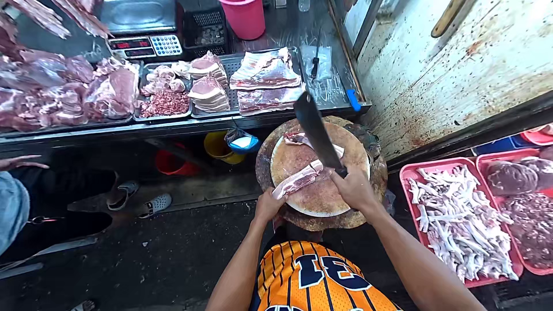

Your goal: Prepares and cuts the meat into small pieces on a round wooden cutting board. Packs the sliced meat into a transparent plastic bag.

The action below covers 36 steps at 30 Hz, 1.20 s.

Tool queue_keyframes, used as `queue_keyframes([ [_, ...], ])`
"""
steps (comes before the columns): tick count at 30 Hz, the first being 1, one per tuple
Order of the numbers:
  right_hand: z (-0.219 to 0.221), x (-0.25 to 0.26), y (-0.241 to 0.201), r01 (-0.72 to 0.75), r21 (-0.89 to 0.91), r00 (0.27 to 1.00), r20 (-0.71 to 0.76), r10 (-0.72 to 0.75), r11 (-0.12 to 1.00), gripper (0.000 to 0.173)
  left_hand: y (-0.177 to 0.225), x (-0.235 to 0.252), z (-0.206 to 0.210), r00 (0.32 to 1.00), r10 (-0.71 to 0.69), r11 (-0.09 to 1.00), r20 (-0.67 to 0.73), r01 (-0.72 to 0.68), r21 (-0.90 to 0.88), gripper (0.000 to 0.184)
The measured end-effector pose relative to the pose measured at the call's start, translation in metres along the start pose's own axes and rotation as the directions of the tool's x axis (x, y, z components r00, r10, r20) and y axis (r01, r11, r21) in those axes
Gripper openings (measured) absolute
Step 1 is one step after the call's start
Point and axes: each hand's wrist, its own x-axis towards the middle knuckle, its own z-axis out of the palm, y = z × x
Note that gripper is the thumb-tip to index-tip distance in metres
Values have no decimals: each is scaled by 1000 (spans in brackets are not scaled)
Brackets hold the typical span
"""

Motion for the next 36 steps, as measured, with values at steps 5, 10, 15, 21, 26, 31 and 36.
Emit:
queue_keyframes([
  [5,15,-20,-17,392,158,893,-304,-333,907,26,1,3,-2,999,-26,1000,20,26,2,63],
  [10,82,-13,64,-152,-370,936,243,253,917,46,4,3,-4,999,-47,999,22,47,21,65],
  [15,34,4,33,-152,-286,961,179,209,946,44,1,3,-6,999,-6,1000,33,6,-9,70],
  [21,-4,-19,-43,341,154,924,-237,-300,927,24,4,0,-5,998,-10,1000,56,8,29,71],
  [26,83,-30,29,5,-198,978,205,36,980,41,13,0,-7,997,-55,995,48,51,91,66],
  [31,79,-17,56,-192,-381,888,325,326,904,47,41,-15,-6,999,10,993,32,-6,-120,62],
  [36,62,-10,83,-267,-345,919,190,345,900,45,87,-2,-15,989,137,985,56,-130,-116,58],
])
